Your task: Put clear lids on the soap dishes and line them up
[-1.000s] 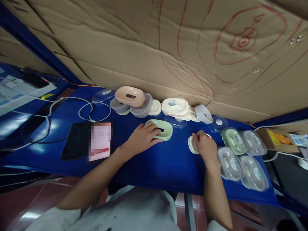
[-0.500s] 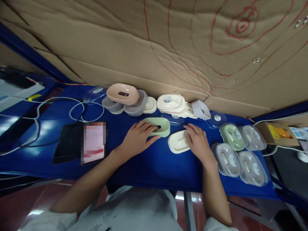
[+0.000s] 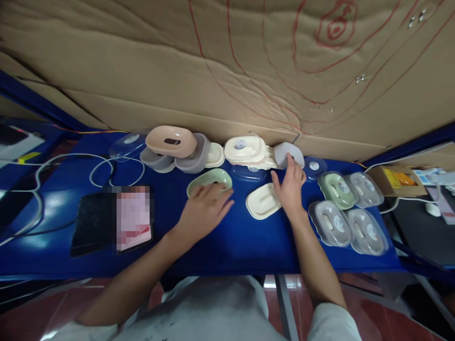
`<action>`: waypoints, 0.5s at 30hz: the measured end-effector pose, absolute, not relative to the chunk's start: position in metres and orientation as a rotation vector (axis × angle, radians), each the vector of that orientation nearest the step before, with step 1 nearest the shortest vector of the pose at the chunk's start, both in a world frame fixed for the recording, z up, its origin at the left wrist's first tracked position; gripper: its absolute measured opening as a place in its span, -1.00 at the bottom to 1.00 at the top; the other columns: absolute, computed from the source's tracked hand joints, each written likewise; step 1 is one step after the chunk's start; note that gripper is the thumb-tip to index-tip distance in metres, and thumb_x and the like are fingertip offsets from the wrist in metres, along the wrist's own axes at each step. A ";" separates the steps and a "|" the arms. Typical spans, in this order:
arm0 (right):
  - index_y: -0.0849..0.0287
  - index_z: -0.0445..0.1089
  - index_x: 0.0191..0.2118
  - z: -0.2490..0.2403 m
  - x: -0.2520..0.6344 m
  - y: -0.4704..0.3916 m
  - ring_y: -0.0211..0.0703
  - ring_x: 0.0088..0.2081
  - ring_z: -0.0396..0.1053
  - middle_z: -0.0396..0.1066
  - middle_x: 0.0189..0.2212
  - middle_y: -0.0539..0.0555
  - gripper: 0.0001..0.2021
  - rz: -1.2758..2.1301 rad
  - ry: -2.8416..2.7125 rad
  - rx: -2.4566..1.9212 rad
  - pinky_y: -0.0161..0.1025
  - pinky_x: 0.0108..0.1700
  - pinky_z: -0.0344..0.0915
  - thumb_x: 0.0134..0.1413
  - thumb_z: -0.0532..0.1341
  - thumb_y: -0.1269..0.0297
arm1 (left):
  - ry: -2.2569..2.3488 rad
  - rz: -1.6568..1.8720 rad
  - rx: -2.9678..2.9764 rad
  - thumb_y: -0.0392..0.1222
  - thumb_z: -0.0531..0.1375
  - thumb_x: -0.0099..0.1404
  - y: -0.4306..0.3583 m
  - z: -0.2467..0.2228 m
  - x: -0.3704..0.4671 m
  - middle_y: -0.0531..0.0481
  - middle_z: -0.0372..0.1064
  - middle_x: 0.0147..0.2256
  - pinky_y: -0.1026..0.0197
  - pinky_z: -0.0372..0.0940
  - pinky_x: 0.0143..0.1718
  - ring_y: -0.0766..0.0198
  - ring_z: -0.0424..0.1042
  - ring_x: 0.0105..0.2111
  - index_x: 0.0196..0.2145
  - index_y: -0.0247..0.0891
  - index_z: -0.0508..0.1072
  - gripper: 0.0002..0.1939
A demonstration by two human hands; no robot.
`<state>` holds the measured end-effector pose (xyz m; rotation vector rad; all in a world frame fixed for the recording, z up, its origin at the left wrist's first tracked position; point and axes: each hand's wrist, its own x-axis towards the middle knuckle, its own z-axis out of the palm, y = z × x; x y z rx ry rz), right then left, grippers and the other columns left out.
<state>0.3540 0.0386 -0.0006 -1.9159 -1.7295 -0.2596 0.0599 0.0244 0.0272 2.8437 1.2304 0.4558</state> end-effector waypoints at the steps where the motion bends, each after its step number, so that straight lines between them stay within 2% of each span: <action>1: 0.14 0.08 0.48 -0.003 0.354 0.039 0.29 0.26 0.31 0.39 0.22 0.37 -0.33 -0.258 -1.735 -1.927 0.31 0.29 0.18 0.45 0.08 -0.11 | 1.047 0.445 2.890 -0.08 0.18 0.57 0.020 0.023 0.065 -0.22 0.46 0.22 -0.07 0.29 0.12 -0.06 0.48 0.16 0.18 -0.18 0.49 -0.69; 4: 0.10 0.35 0.33 -0.006 0.352 0.036 0.22 0.13 0.40 0.49 0.03 0.28 -0.48 -0.290 -1.751 -1.901 0.23 0.24 0.20 0.46 0.08 -0.07 | 0.673 0.390 2.928 0.09 0.22 0.55 0.006 0.010 0.079 -0.19 0.29 0.39 -0.09 0.15 0.33 -0.01 0.30 0.36 0.31 -0.16 0.38 -0.50; 6: 0.09 0.44 0.26 -0.003 0.350 0.032 0.17 0.11 0.42 0.51 0.02 0.26 -0.56 -0.295 -1.769 -1.858 0.19 0.24 0.19 0.48 0.09 0.00 | 0.640 0.373 2.913 0.12 0.21 0.54 0.003 0.007 0.082 -0.20 0.36 0.34 -0.10 0.11 0.36 0.01 0.31 0.33 0.31 -0.20 0.37 -0.47; 9: 0.06 0.49 0.23 0.010 0.348 0.019 0.13 0.09 0.44 0.53 0.03 0.23 -0.61 -0.263 -1.802 -1.792 0.14 0.23 0.21 0.47 0.12 0.05 | 0.794 0.343 2.895 0.08 0.25 0.52 0.012 0.012 0.077 -0.20 0.52 0.10 -0.07 0.22 0.23 -0.02 0.45 0.14 0.16 -0.27 0.48 -0.57; 11: 0.04 0.50 0.22 0.020 0.344 0.007 0.11 0.03 0.47 0.55 -0.02 0.20 -0.62 -0.236 -1.836 -1.731 0.11 0.20 0.25 0.45 0.17 0.06 | 0.938 0.301 2.883 0.02 0.31 0.48 0.021 0.018 0.070 -0.19 0.55 -0.02 -0.05 0.29 0.11 -0.05 0.49 0.03 0.05 -0.28 0.52 -0.65; 13: 0.02 0.51 0.22 0.027 0.335 -0.005 0.08 -0.06 0.49 0.57 -0.12 0.16 -0.63 -0.206 -1.884 -1.659 0.07 0.14 0.31 0.42 0.23 0.06 | 1.018 0.256 2.871 -0.03 0.34 0.45 0.028 0.022 0.063 -0.20 0.55 -0.05 -0.04 0.32 0.05 -0.07 0.50 0.01 0.05 -0.27 0.51 -0.67; 15: 0.02 0.50 0.23 0.031 0.321 -0.015 0.05 -0.14 0.51 0.58 -0.20 0.13 -0.63 -0.149 -1.952 -1.588 0.02 0.06 0.37 0.40 0.27 0.08 | 1.041 0.250 2.831 -0.05 0.35 0.44 0.032 0.025 0.057 -0.21 0.53 0.00 -0.04 0.34 0.07 -0.08 0.51 0.03 0.15 -0.26 0.46 -0.58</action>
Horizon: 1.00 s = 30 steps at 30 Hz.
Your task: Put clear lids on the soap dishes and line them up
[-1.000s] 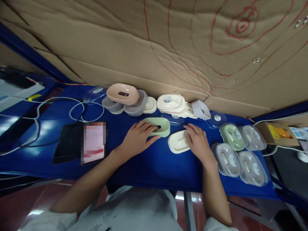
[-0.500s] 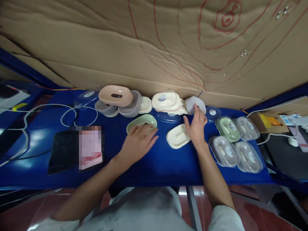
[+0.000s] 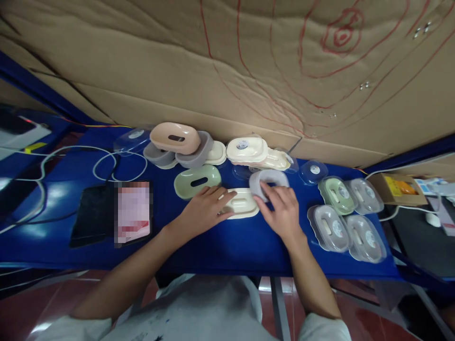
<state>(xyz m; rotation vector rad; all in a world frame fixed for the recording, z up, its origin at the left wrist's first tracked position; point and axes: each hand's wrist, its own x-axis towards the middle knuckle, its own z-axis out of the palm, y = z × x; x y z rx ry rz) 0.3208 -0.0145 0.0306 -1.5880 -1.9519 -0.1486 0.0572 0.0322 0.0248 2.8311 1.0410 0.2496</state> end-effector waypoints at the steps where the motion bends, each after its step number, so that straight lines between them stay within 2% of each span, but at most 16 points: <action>1: 0.02 0.49 0.24 0.031 0.312 -0.018 0.03 -0.17 0.51 0.58 -0.22 0.11 -0.62 -0.106 -1.991 -1.548 -0.01 0.01 0.39 0.40 0.28 0.09 | 1.040 0.264 2.792 -0.04 0.36 0.43 0.033 0.025 0.055 -0.23 0.51 0.05 -0.04 0.35 0.09 -0.08 0.51 0.06 0.21 -0.25 0.41 -0.51; 4: 0.02 0.42 0.32 0.026 0.291 -0.021 0.01 -0.16 0.54 0.60 -0.20 0.11 -0.58 0.046 -2.099 -1.441 -0.04 -0.02 0.42 0.44 0.24 0.11 | 1.012 0.346 2.620 0.02 0.40 0.39 0.033 0.023 0.050 -0.32 0.34 0.26 -0.05 0.38 0.18 -0.12 0.43 0.24 0.36 -0.24 0.22 -0.26; 6: 0.02 0.34 0.38 0.024 0.287 -0.019 0.01 -0.06 0.55 0.61 -0.09 0.13 -0.54 0.166 -2.195 -1.381 -0.01 0.09 0.41 0.47 0.20 0.11 | 1.014 0.384 2.526 0.02 0.42 0.36 0.033 0.021 0.048 -0.40 0.19 0.37 -0.08 0.36 0.24 -0.16 0.32 0.36 0.44 -0.21 0.07 -0.11; 10: -0.02 0.31 0.39 0.025 0.310 -0.018 0.15 0.23 0.43 0.49 0.22 0.20 -0.48 0.299 -2.368 -1.463 0.21 0.32 0.24 0.43 0.25 0.00 | 1.097 0.403 2.467 -0.13 0.48 0.28 0.033 0.021 0.049 -0.42 0.13 0.40 -0.12 0.35 0.30 -0.19 0.27 0.39 0.52 -0.17 -0.17 0.13; 13: -0.04 0.33 0.37 0.022 0.331 -0.017 0.29 0.34 0.33 0.40 0.32 0.23 -0.45 0.313 -2.403 -1.609 0.38 0.36 0.14 0.37 0.28 -0.06 | 1.101 0.386 2.498 -0.16 0.47 0.29 0.032 0.023 0.052 -0.42 0.11 0.42 -0.10 0.41 0.26 -0.20 0.29 0.39 0.55 -0.13 -0.29 0.21; 17: 0.02 0.44 0.28 0.014 0.336 -0.011 0.24 0.28 0.41 0.51 0.23 0.22 -0.58 0.310 -2.441 -1.604 0.26 0.31 0.25 0.46 0.20 0.00 | 1.052 0.382 2.580 -0.16 0.44 0.33 0.032 0.023 0.053 -0.43 -0.10 0.51 -0.07 0.47 0.19 -0.24 0.24 0.42 0.56 -0.04 -0.20 0.12; 20: 0.09 0.56 0.09 0.011 0.331 -0.008 0.22 0.13 0.53 0.61 0.07 0.23 -0.68 0.123 -2.414 -1.640 0.25 0.28 0.25 0.50 0.15 0.07 | 0.955 0.437 2.653 -0.17 0.46 0.31 0.033 0.021 0.053 -0.44 -0.22 0.54 -0.17 0.37 0.29 -0.28 0.12 0.47 0.55 -0.04 -0.11 0.09; 23: 0.10 0.60 -0.03 0.012 0.327 -0.008 0.12 -0.01 0.57 0.66 -0.09 0.18 -0.74 -0.067 -2.381 -1.579 0.23 0.30 0.20 0.50 0.17 0.14 | 0.859 0.526 2.706 -0.20 0.44 0.34 0.034 0.020 0.055 -0.44 -0.23 0.55 -0.23 0.28 0.36 -0.28 0.09 0.48 0.54 -0.08 -0.04 0.01; 26: 0.10 0.59 -0.08 0.015 0.324 -0.009 0.04 -0.03 0.55 0.64 -0.15 0.13 -0.82 -0.225 -2.348 -1.417 0.19 0.36 0.15 0.46 0.22 0.24 | 0.766 0.612 2.706 -0.25 0.37 0.40 0.034 0.018 0.058 -0.41 0.00 0.49 -0.22 0.28 0.37 -0.23 0.19 0.44 0.49 -0.15 0.08 -0.16; 28: 0.10 0.58 -0.09 0.018 0.321 -0.009 0.03 0.00 0.53 0.63 -0.14 0.12 -0.86 -0.279 -2.324 -1.334 0.17 0.37 0.16 0.43 0.24 0.30 | 0.752 0.691 2.646 -0.30 0.30 0.45 0.033 0.016 0.060 -0.34 0.26 0.36 -0.18 0.34 0.33 -0.15 0.32 0.36 0.42 -0.17 0.19 -0.32; 30: 0.09 0.57 -0.07 0.021 0.318 -0.010 0.05 0.04 0.51 0.61 -0.10 0.14 -0.88 -0.286 -2.303 -1.303 0.15 0.35 0.19 0.41 0.26 0.29 | 0.767 0.806 2.516 -0.34 0.21 0.49 0.030 0.014 0.062 -0.25 0.41 0.21 -0.11 0.42 0.25 -0.06 0.45 0.24 0.34 -0.16 0.29 -0.49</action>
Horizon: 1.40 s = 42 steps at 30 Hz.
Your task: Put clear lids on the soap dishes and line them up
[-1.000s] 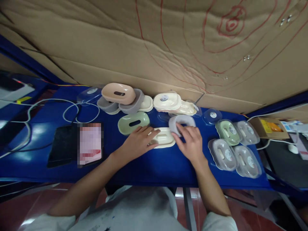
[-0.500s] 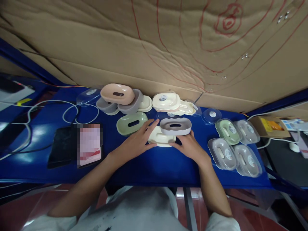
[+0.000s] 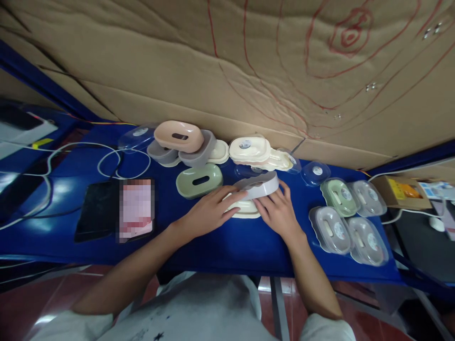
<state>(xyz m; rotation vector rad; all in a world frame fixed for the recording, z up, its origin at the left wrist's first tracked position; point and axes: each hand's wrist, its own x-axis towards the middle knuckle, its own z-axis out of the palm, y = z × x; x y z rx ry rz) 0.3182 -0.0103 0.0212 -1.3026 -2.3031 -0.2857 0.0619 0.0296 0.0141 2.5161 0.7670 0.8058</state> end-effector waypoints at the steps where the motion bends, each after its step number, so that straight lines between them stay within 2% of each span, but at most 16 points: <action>1: 0.09 0.56 -0.03 0.022 0.316 -0.011 0.08 0.08 0.49 0.59 -0.05 0.16 -0.86 -0.274 -2.301 -1.305 0.16 0.35 0.21 0.40 0.27 0.24 | 0.769 0.881 2.413 -0.34 0.18 0.51 0.028 0.014 0.063 -0.21 0.44 0.15 -0.07 0.46 0.20 0.00 0.49 0.18 0.29 -0.15 0.33 -0.56; 4: 0.07 0.44 0.23 0.023 0.312 -0.012 0.20 0.27 0.37 0.46 0.21 0.26 -0.57 -0.228 -2.335 -1.343 0.21 0.38 0.16 0.37 0.31 0.02 | 0.729 1.042 1.930 -0.28 0.16 0.52 0.025 0.016 0.065 -0.10 0.46 -0.02 0.09 0.55 0.00 0.18 0.56 -0.06 0.18 -0.15 0.35 -0.69; 7: 0.02 0.22 0.43 0.023 0.309 -0.014 0.23 0.41 0.23 0.27 0.40 0.29 -0.37 -0.246 -2.350 -1.368 0.22 0.44 0.05 0.37 0.29 -0.04 | 0.636 0.971 1.406 -0.11 0.25 0.47 0.029 0.024 0.064 0.06 0.37 -0.24 0.22 0.54 -0.29 0.29 0.49 -0.31 0.16 -0.12 0.27 -0.63; 9: -0.03 0.20 0.45 0.025 0.309 -0.016 0.23 0.44 0.20 0.23 0.44 0.26 -0.34 -0.265 -2.344 -1.375 0.21 0.45 0.00 0.35 0.31 -0.06 | 0.619 0.897 1.186 -0.03 0.33 0.41 0.035 0.029 0.061 0.14 0.31 -0.33 0.27 0.48 -0.40 0.34 0.42 -0.43 0.13 -0.12 0.26 -0.56; 11: -0.08 0.23 0.44 0.028 0.309 -0.017 0.24 0.46 0.16 0.21 0.46 0.22 -0.34 -0.254 -2.381 -1.377 0.22 0.46 -0.05 0.33 0.32 -0.08 | 0.673 0.870 1.074 -0.03 0.35 0.38 0.041 0.032 0.057 0.16 0.28 -0.37 0.36 0.32 -0.50 0.42 0.30 -0.52 0.10 -0.15 0.32 -0.57; 13: -0.10 0.27 0.42 0.030 0.308 -0.017 0.20 0.47 0.15 0.22 0.46 0.19 -0.43 -0.209 -2.465 -1.355 0.22 0.48 -0.11 0.39 0.29 0.00 | 0.746 0.851 1.073 -0.04 0.32 0.40 0.044 0.031 0.054 0.16 0.26 -0.38 0.38 0.15 -0.57 0.45 0.19 -0.56 0.09 -0.18 0.38 -0.61; 14: -0.08 0.30 0.40 0.030 0.307 -0.017 0.15 0.46 0.18 0.26 0.44 0.18 -0.50 -0.182 -2.504 -1.336 0.21 0.48 -0.13 0.43 0.25 0.07 | 0.785 0.850 1.129 -0.03 0.29 0.42 0.045 0.030 0.054 0.14 0.28 -0.38 0.37 0.13 -0.57 0.44 0.19 -0.55 0.11 -0.19 0.39 -0.62; 16: -0.04 0.36 0.34 0.028 0.305 -0.016 0.05 0.43 0.25 0.38 0.36 0.16 -0.61 -0.128 -2.550 -1.285 0.17 0.49 -0.15 0.49 0.19 0.22 | 0.896 0.839 1.368 -0.01 0.23 0.48 0.044 0.027 0.053 0.05 0.38 -0.31 0.30 0.27 -0.46 0.34 0.34 -0.46 0.16 -0.21 0.40 -0.61; 19: 0.00 0.42 0.27 0.023 0.300 -0.014 0.01 0.40 0.30 0.51 0.24 0.12 -0.67 -0.077 -2.560 -1.252 0.14 0.48 -0.15 0.51 0.17 0.24 | 1.105 0.793 1.849 -0.06 0.13 0.56 0.038 0.021 0.056 -0.17 0.51 -0.01 0.09 0.45 -0.11 0.11 0.53 -0.14 0.28 -0.24 0.34 -0.57; 21: 0.02 0.39 0.31 0.019 0.298 -0.013 0.05 0.41 0.28 0.49 0.26 0.16 -0.64 -0.064 -2.567 -1.270 0.16 0.47 -0.13 0.50 0.19 0.18 | 1.180 0.727 2.107 -0.11 0.05 0.60 0.035 0.017 0.058 -0.26 0.45 0.16 -0.02 0.44 0.06 0.00 0.53 0.05 0.35 -0.25 0.28 -0.55; 24: 0.05 0.33 0.36 0.018 0.297 -0.013 0.10 0.41 0.26 0.43 0.30 0.23 -0.56 -0.065 -2.583 -1.306 0.20 0.45 -0.13 0.49 0.19 0.12 | 1.207 0.620 2.375 -0.16 -0.05 0.64 0.034 0.013 0.062 -0.32 0.42 0.20 -0.11 0.41 0.16 -0.08 0.48 0.17 0.40 -0.30 0.21 -0.53; 28: 0.08 0.42 0.25 0.018 0.296 -0.015 0.10 0.24 0.41 0.57 0.10 0.20 -0.59 -0.073 -2.565 -1.290 0.19 0.42 -0.10 0.45 0.23 0.01 | 1.121 0.551 2.523 -0.17 -0.09 0.65 0.032 0.011 0.063 -0.35 0.37 0.26 -0.16 0.38 0.22 -0.10 0.43 0.23 0.44 -0.33 0.16 -0.51; 31: 0.12 0.48 0.12 0.017 0.293 -0.017 0.06 0.08 0.47 0.60 -0.01 0.19 -0.60 -0.069 -2.515 -1.293 0.16 0.38 -0.03 0.42 0.24 -0.08 | 0.908 0.532 2.599 -0.04 -0.01 0.65 0.029 0.012 0.060 -0.36 0.19 0.39 -0.22 0.30 0.31 -0.15 0.28 0.37 0.43 -0.22 0.19 -0.50; 35: 0.12 0.42 0.21 0.016 0.290 -0.019 0.08 0.20 0.41 0.55 0.11 0.23 -0.60 0.062 -2.585 -1.302 0.20 0.41 -0.07 0.45 0.22 0.00 | 0.813 0.473 2.626 0.13 0.23 0.51 0.031 0.013 0.052 -0.41 0.05 0.46 -0.27 0.23 0.37 -0.24 0.18 0.43 0.39 -0.21 0.25 -0.36; 39: 0.06 0.37 0.32 0.016 0.293 -0.016 0.06 0.37 0.30 0.47 0.23 0.21 -0.62 0.147 -2.624 -1.288 0.27 0.49 -0.16 0.47 0.21 0.27 | 0.871 0.414 2.713 -0.06 0.43 0.36 0.035 0.016 0.049 -0.40 0.06 0.46 -0.20 0.17 0.42 -0.24 0.11 0.47 0.28 -0.28 0.34 -0.35; 42: 0.03 0.35 0.37 0.015 0.296 -0.014 0.01 0.43 0.23 0.45 0.26 0.19 -0.52 0.175 -2.637 -1.273 0.27 0.53 -0.15 0.43 0.15 0.46 | 0.883 0.383 2.818 -0.13 0.46 0.32 0.035 0.021 0.052 -0.39 0.17 0.41 -0.16 0.17 0.41 -0.23 0.20 0.42 0.23 -0.35 0.36 -0.38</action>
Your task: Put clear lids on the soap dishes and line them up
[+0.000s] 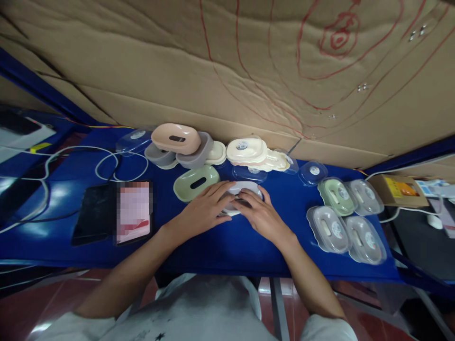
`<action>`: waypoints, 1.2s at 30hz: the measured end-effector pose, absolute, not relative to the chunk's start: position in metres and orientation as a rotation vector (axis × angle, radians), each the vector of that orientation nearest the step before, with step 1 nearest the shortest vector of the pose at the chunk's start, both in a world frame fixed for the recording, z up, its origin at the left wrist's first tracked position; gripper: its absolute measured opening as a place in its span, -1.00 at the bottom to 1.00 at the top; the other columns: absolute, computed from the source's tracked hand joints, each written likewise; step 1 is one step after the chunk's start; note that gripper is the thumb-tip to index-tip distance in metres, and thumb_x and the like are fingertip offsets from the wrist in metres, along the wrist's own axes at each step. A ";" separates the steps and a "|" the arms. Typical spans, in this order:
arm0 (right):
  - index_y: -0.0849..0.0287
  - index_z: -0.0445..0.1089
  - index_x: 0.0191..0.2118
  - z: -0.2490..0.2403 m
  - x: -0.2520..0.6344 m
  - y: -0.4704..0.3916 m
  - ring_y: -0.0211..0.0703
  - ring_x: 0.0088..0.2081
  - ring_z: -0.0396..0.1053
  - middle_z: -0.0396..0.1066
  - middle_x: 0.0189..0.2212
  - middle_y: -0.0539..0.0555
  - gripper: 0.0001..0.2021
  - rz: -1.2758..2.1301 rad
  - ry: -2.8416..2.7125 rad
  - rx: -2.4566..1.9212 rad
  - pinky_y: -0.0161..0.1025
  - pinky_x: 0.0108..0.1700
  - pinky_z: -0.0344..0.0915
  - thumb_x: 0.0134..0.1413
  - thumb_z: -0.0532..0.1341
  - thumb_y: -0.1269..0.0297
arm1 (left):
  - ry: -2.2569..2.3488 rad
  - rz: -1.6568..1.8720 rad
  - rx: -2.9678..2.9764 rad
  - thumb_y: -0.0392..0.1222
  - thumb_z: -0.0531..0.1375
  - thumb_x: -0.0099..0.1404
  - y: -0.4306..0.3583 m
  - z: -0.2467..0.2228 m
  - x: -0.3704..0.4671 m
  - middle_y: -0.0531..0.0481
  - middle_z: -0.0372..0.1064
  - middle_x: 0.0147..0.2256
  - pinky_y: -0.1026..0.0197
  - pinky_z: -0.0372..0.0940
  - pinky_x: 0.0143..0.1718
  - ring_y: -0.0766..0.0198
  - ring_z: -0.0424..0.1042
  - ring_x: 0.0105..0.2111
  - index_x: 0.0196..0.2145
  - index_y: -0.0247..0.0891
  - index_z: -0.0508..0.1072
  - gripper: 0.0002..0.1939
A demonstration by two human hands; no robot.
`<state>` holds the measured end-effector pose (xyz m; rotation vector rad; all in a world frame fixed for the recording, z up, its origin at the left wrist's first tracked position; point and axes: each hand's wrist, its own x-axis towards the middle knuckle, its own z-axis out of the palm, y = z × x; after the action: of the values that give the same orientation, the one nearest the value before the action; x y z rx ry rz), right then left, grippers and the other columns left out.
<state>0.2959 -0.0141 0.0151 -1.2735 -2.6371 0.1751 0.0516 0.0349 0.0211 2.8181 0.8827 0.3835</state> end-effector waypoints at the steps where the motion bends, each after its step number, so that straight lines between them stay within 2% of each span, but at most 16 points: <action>1: 0.02 0.34 0.38 0.015 0.297 -0.013 0.00 0.44 0.22 0.45 0.27 0.17 -0.50 0.185 -2.641 -1.264 0.27 0.54 -0.14 0.42 0.14 0.48 | 0.877 0.372 2.846 -0.12 0.45 0.33 0.034 0.023 0.053 -0.39 0.22 0.37 -0.14 0.20 0.38 -0.21 0.24 0.38 0.23 -0.37 0.36 -0.37; 5: -0.04 0.32 0.41 0.011 0.307 -0.010 -0.02 0.44 0.24 0.38 0.35 0.16 -0.48 0.156 -2.603 -1.250 0.27 0.54 -0.02 0.44 0.12 0.46 | 0.957 0.305 2.896 -0.10 0.43 0.35 0.031 0.029 0.054 -0.33 0.38 0.21 -0.15 0.28 0.26 -0.21 0.32 0.30 0.17 -0.31 0.40 -0.46; 10: -0.05 0.39 0.35 0.006 0.319 -0.002 -0.02 0.45 0.23 0.36 0.38 0.12 -0.57 0.166 -2.531 -1.328 0.23 0.48 0.15 0.48 0.13 0.36 | 1.138 0.233 2.859 -0.12 0.42 0.34 0.024 0.037 0.053 -0.31 0.39 0.17 -0.18 0.36 0.11 -0.23 0.34 0.23 0.08 -0.27 0.46 -0.59; 14: 0.00 0.45 0.29 0.008 0.318 -0.001 0.03 0.44 0.23 0.39 0.35 0.13 -0.62 0.176 -2.538 -1.343 0.18 0.42 0.24 0.47 0.16 0.32 | 1.153 0.193 2.897 -0.22 0.31 0.42 0.018 0.040 0.055 -0.27 0.45 0.10 -0.20 0.36 0.08 -0.21 0.37 0.20 0.07 -0.26 0.50 -0.71; 18: -0.02 0.48 0.25 0.012 0.312 -0.004 0.11 0.33 0.35 0.47 0.27 0.15 -0.65 0.079 -2.537 -1.417 0.31 0.42 0.16 0.43 0.24 0.22 | 1.139 0.232 2.907 -0.32 0.21 0.47 0.017 0.034 0.056 -0.28 0.47 0.12 -0.22 0.32 0.13 -0.19 0.36 0.25 0.06 -0.27 0.52 -0.76; 23: 0.01 0.37 0.35 0.006 0.306 -0.005 0.09 0.46 0.18 0.34 0.38 0.19 -0.56 0.074 -2.575 -1.339 0.27 0.48 0.07 0.45 0.23 0.14 | 1.028 0.302 2.927 -0.34 0.23 0.45 0.026 0.024 0.052 -0.31 0.46 0.18 -0.19 0.26 0.21 -0.15 0.37 0.27 0.08 -0.31 0.52 -0.74; 25: 0.03 0.36 0.36 0.003 0.306 -0.004 0.07 0.48 0.16 0.31 0.40 0.19 -0.56 0.119 -2.589 -1.317 0.23 0.47 0.09 0.47 0.21 0.12 | 1.002 0.323 2.901 -0.25 0.27 0.46 0.028 0.021 0.051 -0.32 0.45 0.19 -0.18 0.25 0.21 -0.14 0.37 0.28 0.12 -0.33 0.51 -0.70; 28: -0.02 0.41 0.32 0.005 0.306 -0.002 0.03 0.39 0.32 0.44 0.31 0.16 -0.59 0.179 -2.567 -1.302 0.19 0.44 0.13 0.46 0.23 0.08 | 0.978 0.380 2.831 -0.03 0.31 0.47 0.029 0.019 0.050 -0.30 0.46 0.19 -0.18 0.21 0.25 -0.13 0.35 0.30 0.14 -0.32 0.50 -0.60; 30: -0.04 0.44 0.30 0.010 0.307 0.004 0.00 0.32 0.40 0.50 0.25 0.13 -0.63 0.158 -2.532 -1.302 0.17 0.44 0.13 0.48 0.20 0.11 | 0.973 0.399 2.811 0.00 0.30 0.48 0.029 0.019 0.051 -0.29 0.47 0.18 -0.18 0.20 0.25 -0.12 0.35 0.30 0.10 -0.29 0.52 -0.63; 32: -0.03 0.39 0.35 0.019 0.307 0.014 0.04 0.35 0.36 0.44 0.30 0.17 -0.59 0.061 -2.485 -1.348 0.17 0.43 0.12 0.50 0.16 0.14 | 0.976 0.389 2.821 -0.05 0.29 0.49 0.030 0.019 0.053 -0.28 0.48 0.14 -0.18 0.21 0.24 -0.12 0.37 0.27 0.04 -0.29 0.53 -0.71; 36: 0.01 0.25 0.45 0.037 0.308 0.042 0.22 0.46 0.15 0.18 0.47 0.27 -0.48 -0.204 -2.328 -1.493 0.28 0.43 0.06 0.49 0.13 0.07 | 0.968 0.382 2.839 -0.06 0.28 0.49 0.033 0.018 0.055 -0.29 0.47 0.11 -0.16 0.22 0.23 -0.11 0.40 0.23 -0.02 -0.28 0.53 -0.75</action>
<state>0.3075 0.0422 0.0368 -1.4929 -2.3284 -0.2041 0.0545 0.0334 0.0176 2.8386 0.9683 0.3823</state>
